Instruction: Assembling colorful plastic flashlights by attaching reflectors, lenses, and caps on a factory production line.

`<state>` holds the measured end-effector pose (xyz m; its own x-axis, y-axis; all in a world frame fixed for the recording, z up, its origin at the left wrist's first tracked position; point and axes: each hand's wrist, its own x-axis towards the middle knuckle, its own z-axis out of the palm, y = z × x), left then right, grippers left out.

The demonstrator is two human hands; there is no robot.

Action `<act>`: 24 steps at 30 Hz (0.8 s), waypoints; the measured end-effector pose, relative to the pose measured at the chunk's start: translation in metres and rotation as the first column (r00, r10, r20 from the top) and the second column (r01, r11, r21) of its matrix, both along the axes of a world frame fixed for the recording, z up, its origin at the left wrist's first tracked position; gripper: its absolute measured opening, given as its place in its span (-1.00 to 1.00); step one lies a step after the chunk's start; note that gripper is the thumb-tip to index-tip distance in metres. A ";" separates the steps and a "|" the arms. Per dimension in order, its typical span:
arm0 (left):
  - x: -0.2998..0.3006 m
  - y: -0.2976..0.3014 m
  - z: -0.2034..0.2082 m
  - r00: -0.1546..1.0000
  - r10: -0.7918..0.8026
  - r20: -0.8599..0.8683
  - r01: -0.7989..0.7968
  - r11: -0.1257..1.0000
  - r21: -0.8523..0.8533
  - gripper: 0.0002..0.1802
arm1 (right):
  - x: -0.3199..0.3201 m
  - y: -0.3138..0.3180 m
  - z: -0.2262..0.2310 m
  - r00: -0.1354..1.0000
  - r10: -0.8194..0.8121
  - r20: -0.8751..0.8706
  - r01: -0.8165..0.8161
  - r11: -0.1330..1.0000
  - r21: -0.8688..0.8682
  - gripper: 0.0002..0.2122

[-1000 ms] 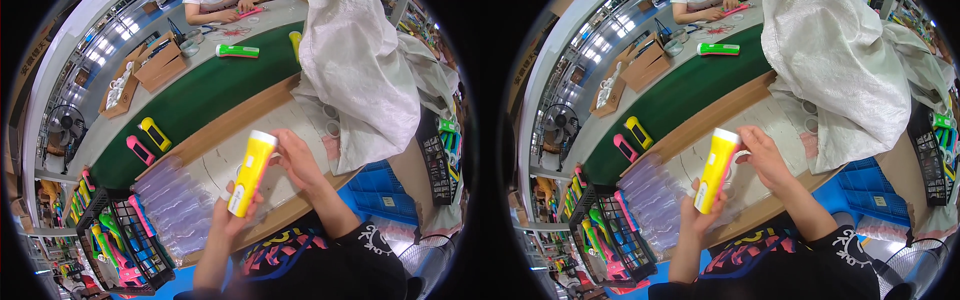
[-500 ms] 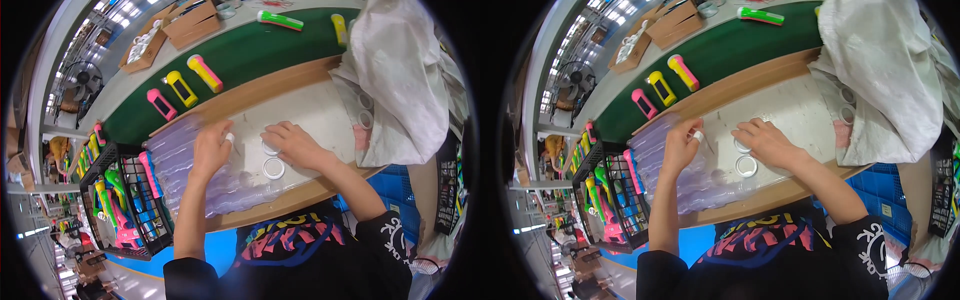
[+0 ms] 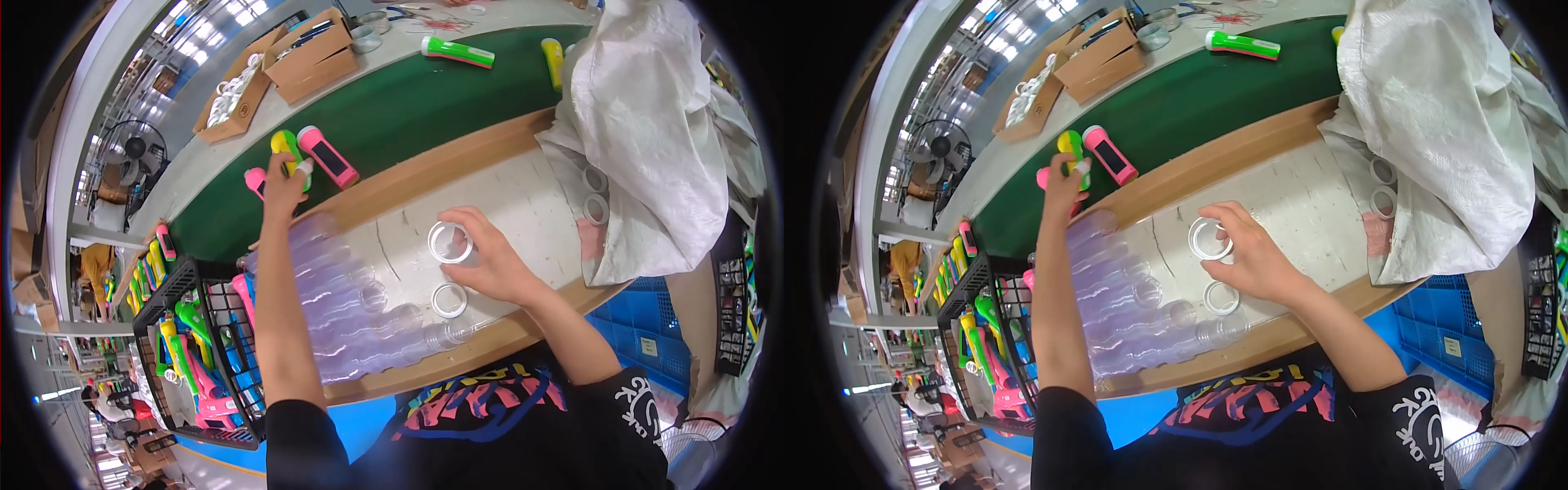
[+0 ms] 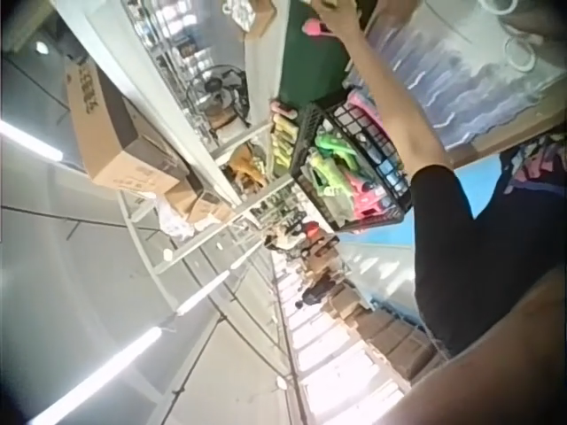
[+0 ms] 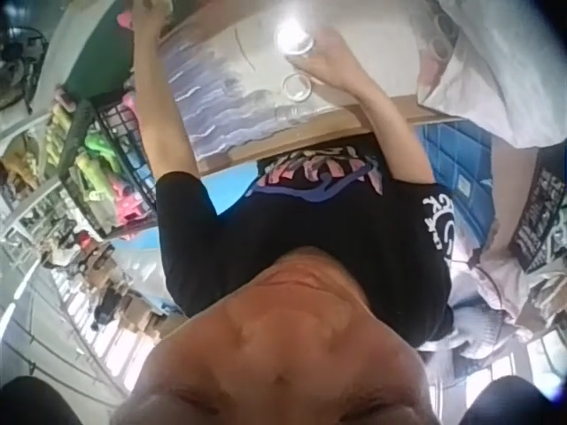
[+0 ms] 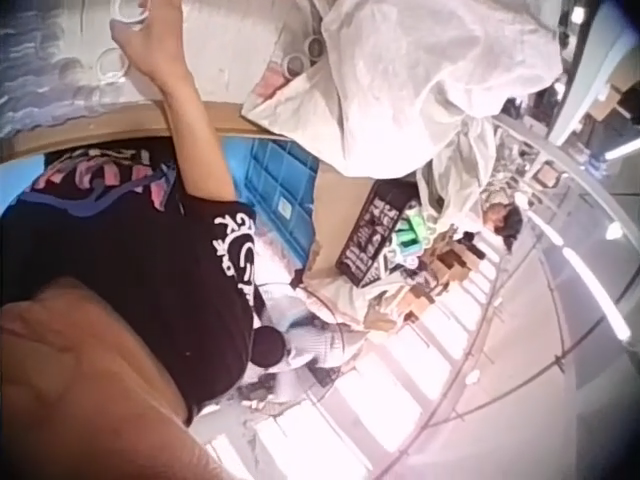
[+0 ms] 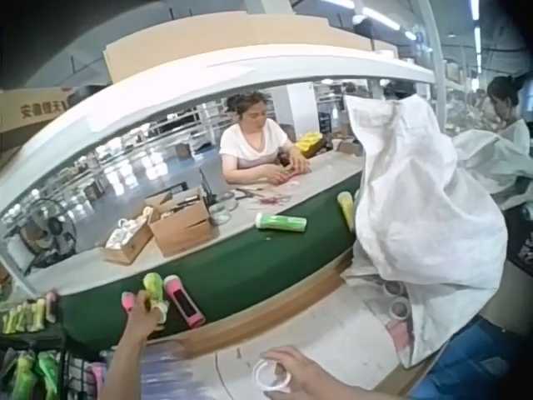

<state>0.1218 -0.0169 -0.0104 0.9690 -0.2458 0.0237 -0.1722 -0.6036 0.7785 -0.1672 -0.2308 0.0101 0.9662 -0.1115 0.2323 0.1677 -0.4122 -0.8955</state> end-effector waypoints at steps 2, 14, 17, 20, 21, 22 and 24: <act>-0.043 -0.014 0.043 0.974 -0.136 -0.183 0.074 0.948 -0.309 -0.73 | -0.004 -0.009 0.000 0.998 -0.045 -0.042 0.047 0.997 0.054 -0.47; -0.221 0.029 0.146 0.670 -0.661 -0.340 0.309 0.663 -0.681 -0.56 | -0.016 -0.016 0.010 0.995 -0.079 -0.056 0.092 0.957 0.275 -0.37; -0.230 0.026 0.147 0.627 -0.677 -0.385 0.299 0.665 -0.684 -0.57 | -0.024 -0.017 0.008 0.995 -0.097 0.026 0.084 0.948 0.308 -0.36; -0.233 0.023 0.153 0.557 -0.701 -0.445 0.278 0.663 -0.695 -0.59 | -0.032 -0.020 0.012 0.995 -0.088 0.041 0.077 0.970 0.229 -0.34; -0.237 0.019 0.159 0.611 -0.656 -0.444 0.322 0.718 -0.617 -0.60 | -0.035 -0.021 0.014 0.992 -0.075 0.101 0.064 0.991 0.115 -0.33; -0.240 0.015 0.163 0.663 -0.610 -0.434 0.357 0.768 -0.532 -0.62 | -0.037 -0.022 0.015 0.986 -0.055 0.157 0.056 0.998 0.000 -0.33; -0.243 0.008 0.170 0.693 -0.655 -0.300 0.581 0.754 -0.306 -0.64 | -0.038 -0.022 0.012 0.982 -0.022 0.185 0.026 0.999 -0.021 -0.32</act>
<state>-0.1212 -0.0087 0.1592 0.5392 -0.8196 -0.1938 -0.1382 -0.3131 0.9396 -0.2051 -0.2524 0.0225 0.9035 -0.1268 0.4093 0.3190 -0.4388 -0.8401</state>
